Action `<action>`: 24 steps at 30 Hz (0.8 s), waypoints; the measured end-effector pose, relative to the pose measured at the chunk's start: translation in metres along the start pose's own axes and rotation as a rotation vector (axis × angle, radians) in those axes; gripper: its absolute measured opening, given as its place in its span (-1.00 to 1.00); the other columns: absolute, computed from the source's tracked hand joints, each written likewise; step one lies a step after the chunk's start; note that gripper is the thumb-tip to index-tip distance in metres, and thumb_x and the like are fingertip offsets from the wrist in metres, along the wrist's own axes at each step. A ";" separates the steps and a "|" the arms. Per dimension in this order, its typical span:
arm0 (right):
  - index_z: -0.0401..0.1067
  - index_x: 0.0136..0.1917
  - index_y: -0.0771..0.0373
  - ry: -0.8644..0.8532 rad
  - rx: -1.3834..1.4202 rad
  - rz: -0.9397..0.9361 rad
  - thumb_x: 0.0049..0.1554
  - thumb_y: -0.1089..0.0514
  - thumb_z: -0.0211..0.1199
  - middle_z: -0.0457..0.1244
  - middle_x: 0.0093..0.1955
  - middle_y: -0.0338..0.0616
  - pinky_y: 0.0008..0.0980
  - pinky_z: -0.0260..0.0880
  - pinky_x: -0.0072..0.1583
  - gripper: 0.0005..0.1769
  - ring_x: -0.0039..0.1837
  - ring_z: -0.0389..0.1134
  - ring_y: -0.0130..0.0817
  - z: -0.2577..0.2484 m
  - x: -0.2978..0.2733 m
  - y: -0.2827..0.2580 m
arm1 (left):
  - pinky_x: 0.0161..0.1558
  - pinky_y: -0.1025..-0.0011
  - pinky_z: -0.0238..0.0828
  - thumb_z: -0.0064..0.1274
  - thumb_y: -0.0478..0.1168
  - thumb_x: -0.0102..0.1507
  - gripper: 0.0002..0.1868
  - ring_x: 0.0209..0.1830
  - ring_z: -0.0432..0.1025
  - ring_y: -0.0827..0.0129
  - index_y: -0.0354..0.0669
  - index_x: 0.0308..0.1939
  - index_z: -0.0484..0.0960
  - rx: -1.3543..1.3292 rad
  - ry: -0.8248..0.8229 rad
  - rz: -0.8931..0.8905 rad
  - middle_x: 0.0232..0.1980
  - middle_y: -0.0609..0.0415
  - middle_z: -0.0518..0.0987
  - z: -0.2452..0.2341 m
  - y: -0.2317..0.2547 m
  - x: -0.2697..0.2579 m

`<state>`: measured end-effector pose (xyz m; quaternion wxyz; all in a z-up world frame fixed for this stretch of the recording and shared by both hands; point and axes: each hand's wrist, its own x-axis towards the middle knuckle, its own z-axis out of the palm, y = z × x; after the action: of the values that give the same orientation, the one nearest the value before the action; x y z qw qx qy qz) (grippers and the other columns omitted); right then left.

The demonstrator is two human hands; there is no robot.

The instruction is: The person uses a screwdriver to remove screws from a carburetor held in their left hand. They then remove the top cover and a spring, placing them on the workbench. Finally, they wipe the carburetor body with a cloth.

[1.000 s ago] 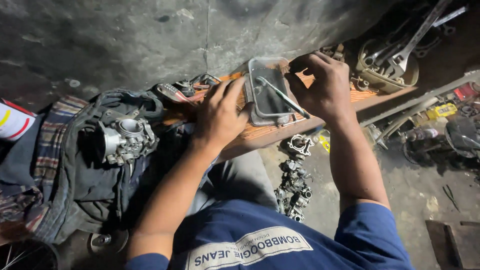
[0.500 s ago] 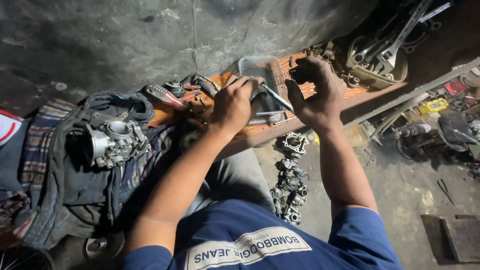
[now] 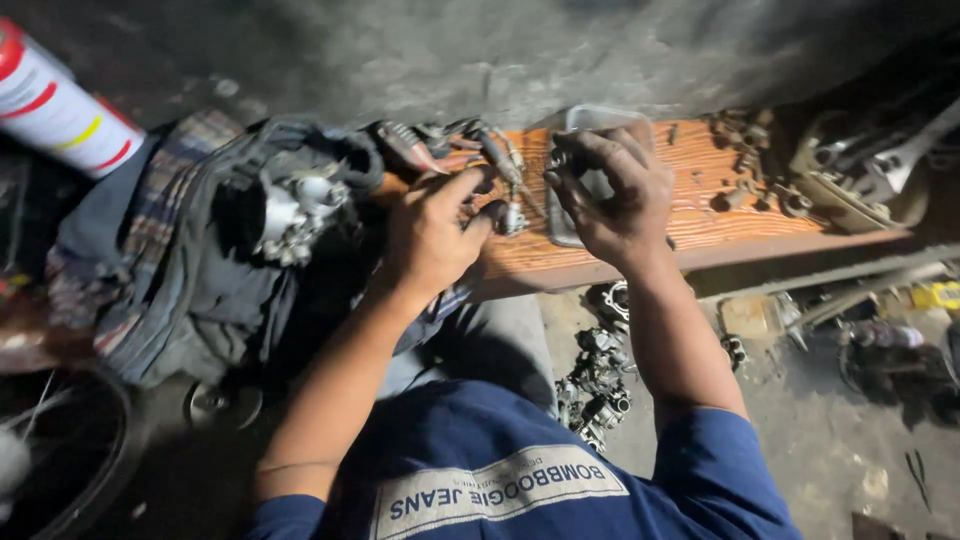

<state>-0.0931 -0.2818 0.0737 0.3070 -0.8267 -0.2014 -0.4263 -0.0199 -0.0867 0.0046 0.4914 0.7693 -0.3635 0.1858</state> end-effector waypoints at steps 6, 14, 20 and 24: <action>0.59 0.07 0.30 -0.081 0.161 0.003 0.13 0.38 0.48 0.33 -0.22 -0.05 -0.21 0.44 -0.07 -0.77 -0.21 0.43 -0.06 0.052 0.012 -0.014 | -0.03 0.07 0.56 0.34 -0.18 0.10 -0.55 -0.05 0.60 -0.08 0.00 0.08 0.66 0.033 0.020 -0.163 -0.13 -0.13 0.70 -0.039 -0.008 -0.040; 0.53 0.23 0.34 -0.158 0.291 0.086 0.14 0.29 0.49 0.36 -0.18 0.04 -0.21 0.47 -0.06 -0.61 -0.17 0.45 -0.07 0.085 -0.001 -0.014 | -0.09 0.10 0.57 0.29 -0.17 0.17 -0.56 -0.12 0.61 -0.03 -0.07 0.13 0.64 0.143 0.208 -0.178 -0.15 -0.12 0.69 -0.043 -0.003 -0.071; 0.53 0.12 0.33 -0.636 0.034 0.124 -0.12 0.09 0.54 0.33 -0.09 0.25 0.14 0.44 -0.05 -0.45 -0.11 0.42 0.32 0.084 -0.023 -0.020 | -0.13 0.22 0.58 0.27 -0.11 0.23 -0.57 -0.17 0.62 0.11 -0.06 0.17 0.66 0.279 0.316 -0.063 -0.14 -0.01 0.71 -0.042 -0.003 -0.083; 0.53 0.21 0.25 -0.868 -0.267 0.064 -0.25 -0.18 0.60 0.33 0.08 0.21 0.15 0.44 0.09 -0.18 0.13 0.35 0.31 0.091 -0.045 -0.018 | -0.15 0.24 0.57 0.29 -0.08 0.23 -0.55 -0.20 0.62 0.13 -0.08 0.18 0.66 0.262 0.348 -0.078 -0.16 0.03 0.72 -0.041 -0.006 -0.097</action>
<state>-0.0757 -0.2102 0.0012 0.0978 -0.9670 -0.2292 -0.0529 -0.0768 -0.0124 -0.0432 0.4494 0.7964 -0.2160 0.3421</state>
